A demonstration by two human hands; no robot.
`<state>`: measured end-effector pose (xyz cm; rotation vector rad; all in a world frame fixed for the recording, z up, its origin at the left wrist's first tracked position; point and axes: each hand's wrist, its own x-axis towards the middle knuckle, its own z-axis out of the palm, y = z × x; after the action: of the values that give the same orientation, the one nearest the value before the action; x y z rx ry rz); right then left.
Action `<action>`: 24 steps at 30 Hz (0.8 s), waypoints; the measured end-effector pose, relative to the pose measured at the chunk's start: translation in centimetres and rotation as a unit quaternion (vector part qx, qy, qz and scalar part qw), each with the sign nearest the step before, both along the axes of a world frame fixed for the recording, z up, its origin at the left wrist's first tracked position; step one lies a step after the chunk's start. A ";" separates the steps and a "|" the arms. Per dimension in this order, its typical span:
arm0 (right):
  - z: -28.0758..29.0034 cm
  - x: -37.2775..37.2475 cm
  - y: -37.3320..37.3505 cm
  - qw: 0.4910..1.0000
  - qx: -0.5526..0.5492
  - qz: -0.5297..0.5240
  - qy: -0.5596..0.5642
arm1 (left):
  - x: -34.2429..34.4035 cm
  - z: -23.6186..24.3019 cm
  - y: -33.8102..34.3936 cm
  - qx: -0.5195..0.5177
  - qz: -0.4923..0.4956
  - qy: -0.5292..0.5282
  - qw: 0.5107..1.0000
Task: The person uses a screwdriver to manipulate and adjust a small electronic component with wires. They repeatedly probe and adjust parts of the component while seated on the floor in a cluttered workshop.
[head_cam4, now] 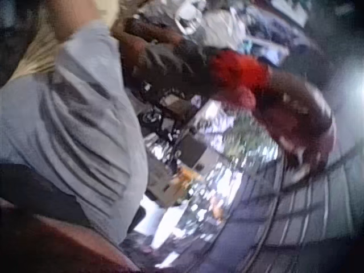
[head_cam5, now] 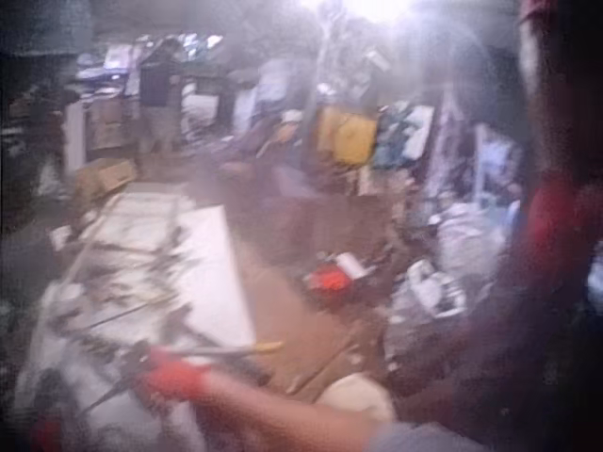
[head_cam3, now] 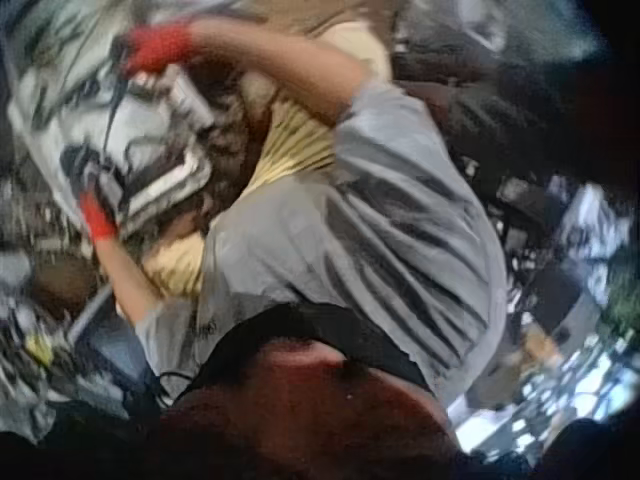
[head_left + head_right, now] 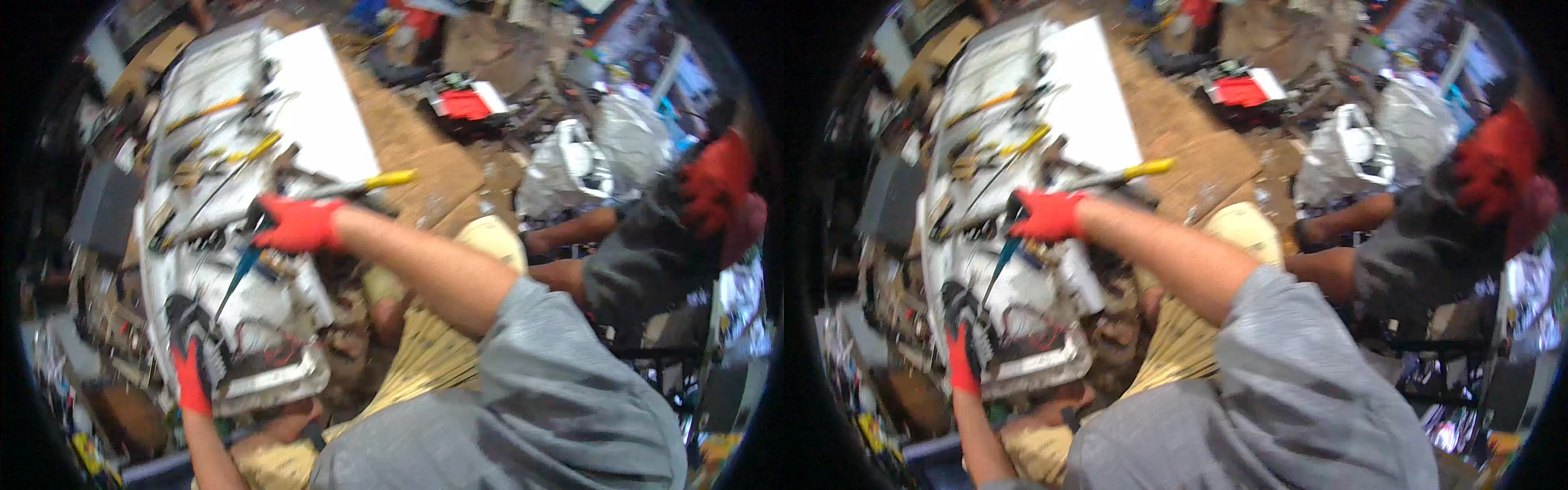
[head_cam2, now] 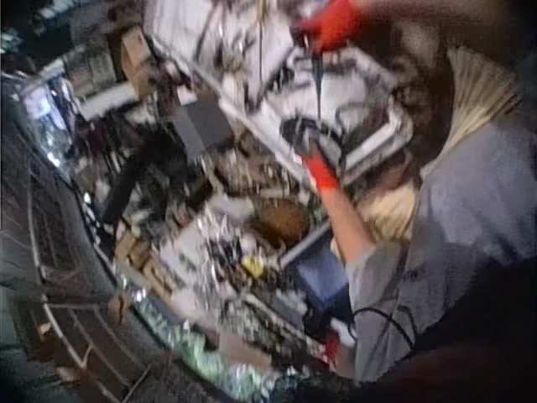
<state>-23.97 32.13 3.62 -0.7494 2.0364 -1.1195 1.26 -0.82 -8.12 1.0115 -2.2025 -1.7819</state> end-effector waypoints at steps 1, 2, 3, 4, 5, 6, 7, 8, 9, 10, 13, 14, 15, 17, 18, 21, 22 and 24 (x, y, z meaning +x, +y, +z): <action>1.2 -0.1 0.3 0.998 0.055 0.011 -0.033 | -1.2 1.0 1.3 0.057 -0.009 0.042 0.997; 2.6 0.1 -0.1 0.994 0.103 0.032 -0.006 | -1.1 0.9 1.1 0.024 -0.043 0.073 0.996; 0.9 -0.4 0.3 0.997 0.063 0.031 0.019 | -1.6 0.6 1.3 -0.007 -0.086 0.106 0.991; -0.9 -0.9 1.0 0.998 0.024 0.030 0.044 | -1.6 0.1 1.0 -0.040 -0.126 0.131 0.983; -0.9 -1.0 0.8 0.995 -0.039 0.069 0.066 | -0.8 -1.1 -1.2 -0.011 -0.117 0.123 0.985; -1.6 -1.1 1.1 0.987 -0.088 0.101 0.085 | -0.7 -2.0 -1.3 -0.013 -0.115 0.113 0.987; -3.0 -1.0 1.0 0.983 -0.129 0.070 0.108 | -1.0 -2.2 -1.2 -0.018 -0.112 0.103 0.988; -4.2 -1.3 1.2 0.976 -0.169 0.040 0.132 | -1.2 -2.5 -0.9 -0.023 -0.109 0.095 0.989; -3.2 -1.4 0.3 0.992 -0.093 0.085 0.027 | 0.0 -3.3 -3.5 0.011 -0.082 0.084 0.993; -1.4 -0.7 1.2 0.993 -0.066 0.089 -0.041 | -0.3 -1.9 -1.5 -0.020 -0.118 0.109 0.987; -3.4 -1.0 0.9 0.993 -0.021 0.074 0.089 | -1.7 -0.8 1.2 -0.017 -0.145 0.137 0.980; -2.5 -1.4 0.1 0.984 0.018 0.128 0.126 | -1.5 -0.5 0.6 -0.033 -0.141 0.136 0.980; -2.3 -2.2 -0.1 0.982 0.053 0.139 0.113 | -1.2 -0.6 0.1 -0.048 -0.136 0.136 0.980; -0.9 -1.6 -0.4 0.983 0.091 0.149 0.061 | -0.4 0.1 -0.1 0.071 -0.045 0.043 0.996; -0.1 -0.9 0.6 0.975 0.114 0.139 0.135 | -0.6 3.5 2.9 0.035 -0.024 -0.021 0.999; -0.5 -1.0 1.4 0.976 0.072 0.180 0.100 | -0.7 3.6 1.9 0.017 -0.065 -0.038 0.997; -1.0 -0.4 1.6 0.978 0.021 0.168 0.122 | -0.8 3.1 1.6 0.002 -0.082 -0.028 0.996; -0.6 0.9 0.7 0.963 -0.002 0.158 0.219 | -0.7 0.3 -0.1 -0.037 -0.096 0.044 0.994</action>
<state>-23.08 32.78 3.07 -1.3677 2.1596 -0.8241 0.58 -0.97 -7.79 0.7132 -2.3622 -1.7663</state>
